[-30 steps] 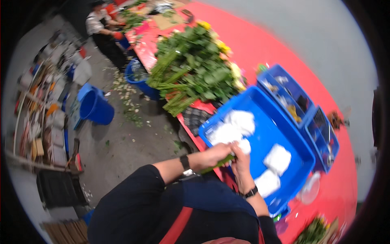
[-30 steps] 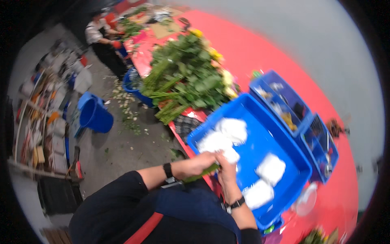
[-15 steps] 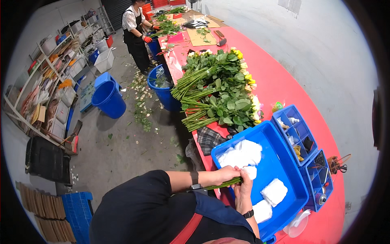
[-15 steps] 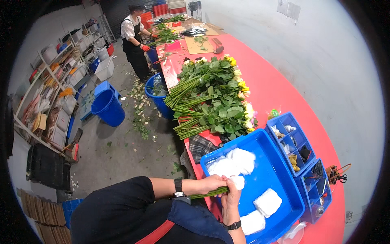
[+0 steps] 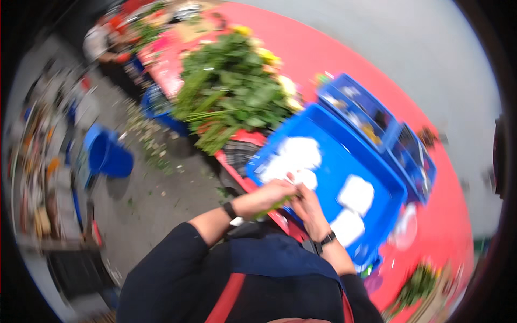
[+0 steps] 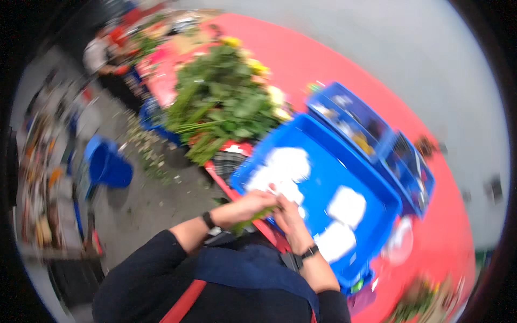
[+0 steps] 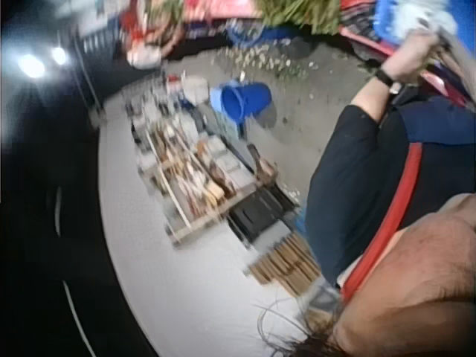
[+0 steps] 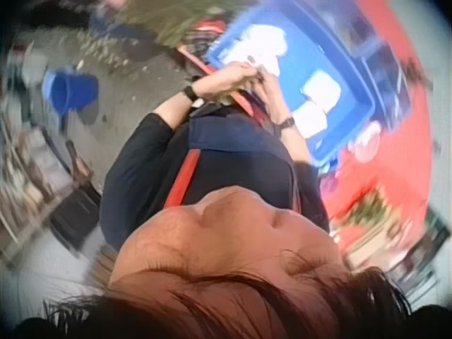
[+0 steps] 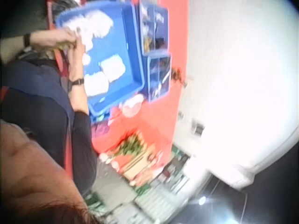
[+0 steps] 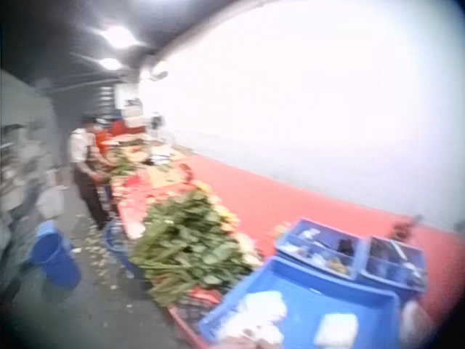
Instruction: Wrapping flower stems with wet absorbent towels and plastic sleeves to maintain hydration.
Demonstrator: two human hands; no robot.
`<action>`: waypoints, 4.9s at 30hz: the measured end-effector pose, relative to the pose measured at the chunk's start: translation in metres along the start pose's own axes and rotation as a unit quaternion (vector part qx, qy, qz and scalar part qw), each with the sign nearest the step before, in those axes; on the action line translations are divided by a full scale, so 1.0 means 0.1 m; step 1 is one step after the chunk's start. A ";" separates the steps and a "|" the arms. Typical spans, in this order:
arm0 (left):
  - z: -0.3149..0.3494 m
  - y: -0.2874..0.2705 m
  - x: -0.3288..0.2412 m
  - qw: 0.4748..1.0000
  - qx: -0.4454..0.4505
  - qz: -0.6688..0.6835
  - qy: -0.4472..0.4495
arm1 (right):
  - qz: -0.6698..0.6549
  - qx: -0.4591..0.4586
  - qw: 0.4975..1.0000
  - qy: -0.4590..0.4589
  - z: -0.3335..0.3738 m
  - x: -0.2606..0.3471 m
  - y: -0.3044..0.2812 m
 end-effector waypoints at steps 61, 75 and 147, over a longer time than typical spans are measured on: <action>0.49 -0.49 -0.24 0.994 -0.058 -0.074 0.064 | 0.534 -0.612 0.537 -0.228 2.89 2.85 -2.91; 0.31 -0.17 -0.06 0.997 0.051 -0.044 0.036 | 0.475 -0.100 0.872 -0.069 0.38 0.30 0.23; 0.48 1.41 0.97 0.904 0.032 -0.420 0.077 | 0.709 -0.123 0.686 -0.111 2.49 0.03 -0.31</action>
Point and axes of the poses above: each hand's wrist, its own z-axis away from the middle knuckle, its own y-axis out of the palm, x = y × z, the point moved 6 cm from there along -z, towards the middle knuckle, and after that the axes turned 5 degrees about z, right-handed, at the moved point
